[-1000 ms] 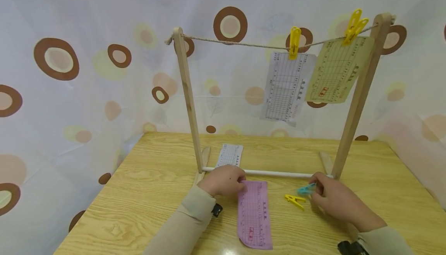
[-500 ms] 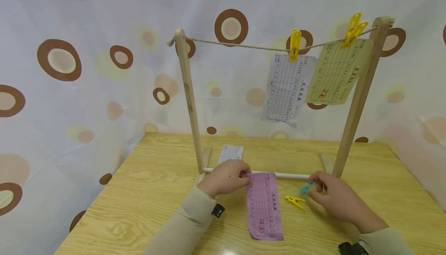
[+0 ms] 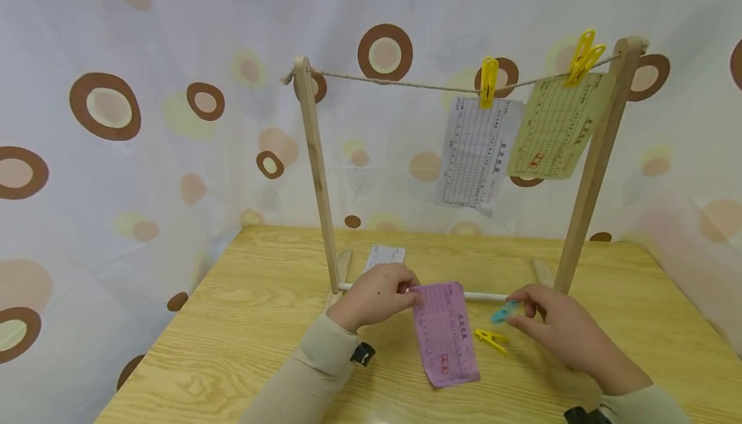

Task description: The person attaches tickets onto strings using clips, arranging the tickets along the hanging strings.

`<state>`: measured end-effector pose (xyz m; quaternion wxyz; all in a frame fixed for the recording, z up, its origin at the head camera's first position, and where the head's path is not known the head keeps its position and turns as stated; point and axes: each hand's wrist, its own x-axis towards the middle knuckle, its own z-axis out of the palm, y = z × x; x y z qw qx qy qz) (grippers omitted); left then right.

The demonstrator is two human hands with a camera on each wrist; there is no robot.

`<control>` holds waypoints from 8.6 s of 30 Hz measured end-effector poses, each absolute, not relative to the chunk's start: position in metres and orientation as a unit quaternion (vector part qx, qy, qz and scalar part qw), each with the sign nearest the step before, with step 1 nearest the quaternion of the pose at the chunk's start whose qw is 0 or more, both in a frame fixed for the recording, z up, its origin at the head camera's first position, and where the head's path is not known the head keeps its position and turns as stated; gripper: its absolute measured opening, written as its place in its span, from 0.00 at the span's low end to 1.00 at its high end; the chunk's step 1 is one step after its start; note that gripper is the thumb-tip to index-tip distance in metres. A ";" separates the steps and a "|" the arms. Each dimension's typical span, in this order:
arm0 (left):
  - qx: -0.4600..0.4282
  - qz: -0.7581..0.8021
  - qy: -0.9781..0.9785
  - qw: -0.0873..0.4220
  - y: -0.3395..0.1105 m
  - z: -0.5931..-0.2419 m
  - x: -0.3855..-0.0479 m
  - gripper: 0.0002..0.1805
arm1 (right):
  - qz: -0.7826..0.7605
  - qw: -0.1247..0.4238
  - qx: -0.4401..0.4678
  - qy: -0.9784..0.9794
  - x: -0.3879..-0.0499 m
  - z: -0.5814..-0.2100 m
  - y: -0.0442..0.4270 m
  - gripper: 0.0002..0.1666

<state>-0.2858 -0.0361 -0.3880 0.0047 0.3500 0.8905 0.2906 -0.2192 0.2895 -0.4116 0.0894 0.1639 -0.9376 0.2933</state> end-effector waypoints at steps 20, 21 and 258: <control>0.343 0.349 0.869 -0.074 -0.056 -0.358 -0.274 0.03 | 0.208 0.248 0.256 -0.911 -0.207 -0.335 0.275 0.19; 0.344 0.346 0.869 -0.080 -0.057 -0.355 -0.274 0.03 | 0.202 0.255 0.264 -0.908 -0.208 -0.330 0.275 0.19; 0.281 0.108 0.943 0.145 -0.071 -0.442 -0.315 0.15 | 0.158 -0.061 0.195 -0.966 -0.236 -0.445 0.302 0.29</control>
